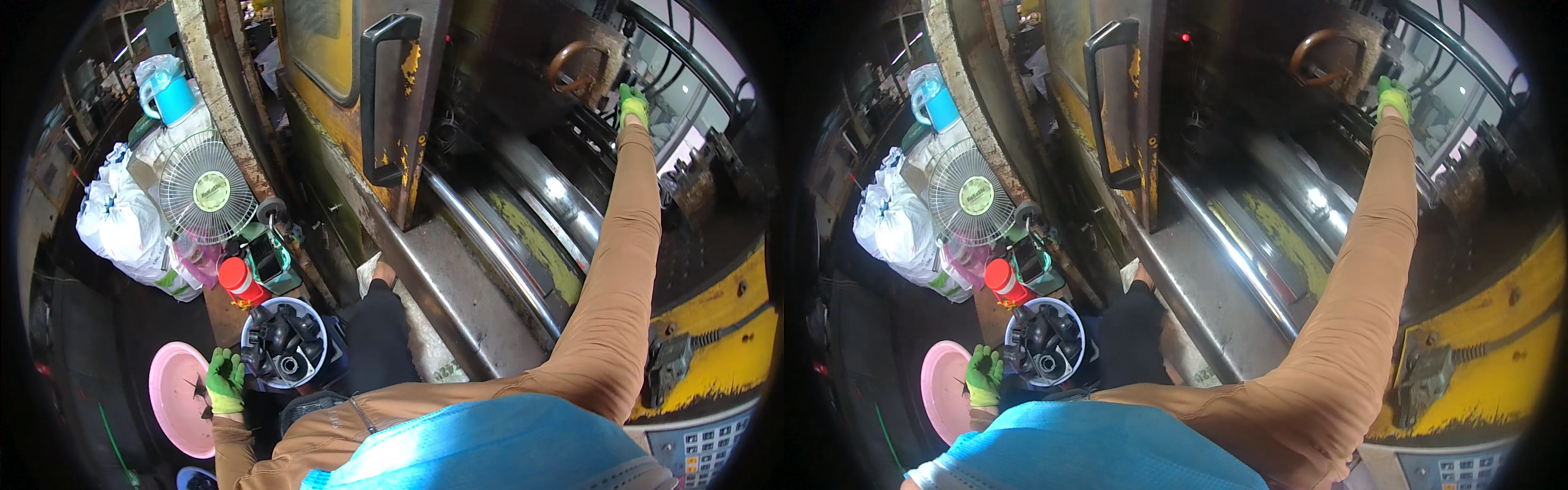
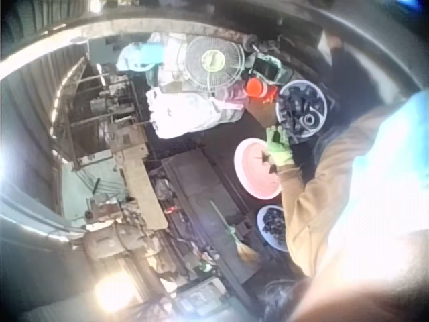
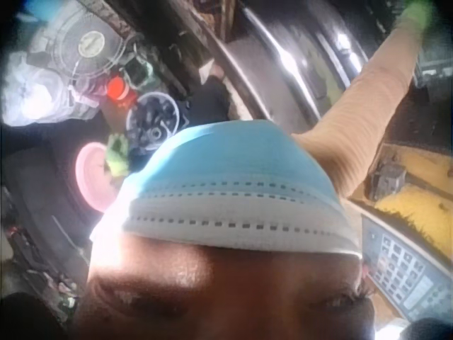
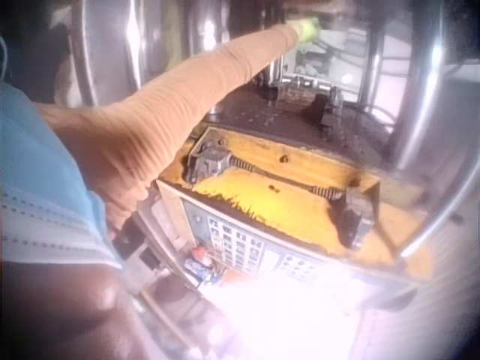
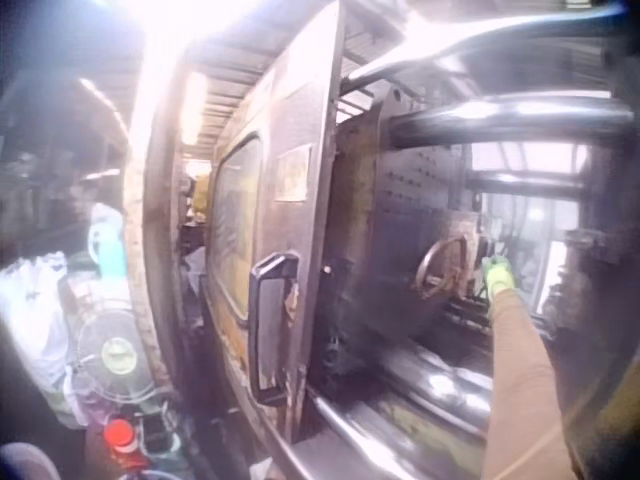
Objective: The person uses a metal hook to pick up small black metal parts from a tray and transfer them into a pink basin. The person repeatedly reaches into the tray, lifts parts with the hook, and places them into the basin.
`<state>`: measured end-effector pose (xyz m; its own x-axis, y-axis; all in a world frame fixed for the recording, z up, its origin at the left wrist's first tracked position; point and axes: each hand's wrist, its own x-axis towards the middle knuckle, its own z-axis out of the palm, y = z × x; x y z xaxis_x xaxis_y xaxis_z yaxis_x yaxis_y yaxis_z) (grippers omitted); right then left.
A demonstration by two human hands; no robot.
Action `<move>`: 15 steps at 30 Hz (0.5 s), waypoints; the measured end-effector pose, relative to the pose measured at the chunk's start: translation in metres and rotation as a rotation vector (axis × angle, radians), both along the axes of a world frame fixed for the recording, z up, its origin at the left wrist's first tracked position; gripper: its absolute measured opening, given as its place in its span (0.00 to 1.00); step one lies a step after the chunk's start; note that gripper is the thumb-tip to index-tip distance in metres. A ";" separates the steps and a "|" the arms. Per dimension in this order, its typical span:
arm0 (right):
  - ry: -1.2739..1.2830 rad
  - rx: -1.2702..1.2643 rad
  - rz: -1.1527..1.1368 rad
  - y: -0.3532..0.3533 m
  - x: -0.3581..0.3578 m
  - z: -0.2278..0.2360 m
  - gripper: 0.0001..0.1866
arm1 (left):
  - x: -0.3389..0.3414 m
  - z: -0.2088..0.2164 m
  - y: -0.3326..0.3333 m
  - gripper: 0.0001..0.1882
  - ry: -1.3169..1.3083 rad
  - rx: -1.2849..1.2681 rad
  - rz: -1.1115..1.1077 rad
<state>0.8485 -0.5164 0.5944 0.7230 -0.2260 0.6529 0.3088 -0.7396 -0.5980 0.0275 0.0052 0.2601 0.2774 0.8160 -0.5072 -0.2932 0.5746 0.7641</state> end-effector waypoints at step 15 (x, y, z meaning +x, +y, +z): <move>-0.504 -0.092 -0.255 0.036 -0.082 -0.018 0.21 | -0.002 0.034 -0.004 0.20 -0.043 0.188 -0.165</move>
<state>0.7663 -0.4802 0.5768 0.2471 -0.2782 0.9282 0.3445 -0.8701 -0.3525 0.0255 0.0016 0.2944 0.4328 0.8366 -0.3358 -0.2413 0.4664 0.8510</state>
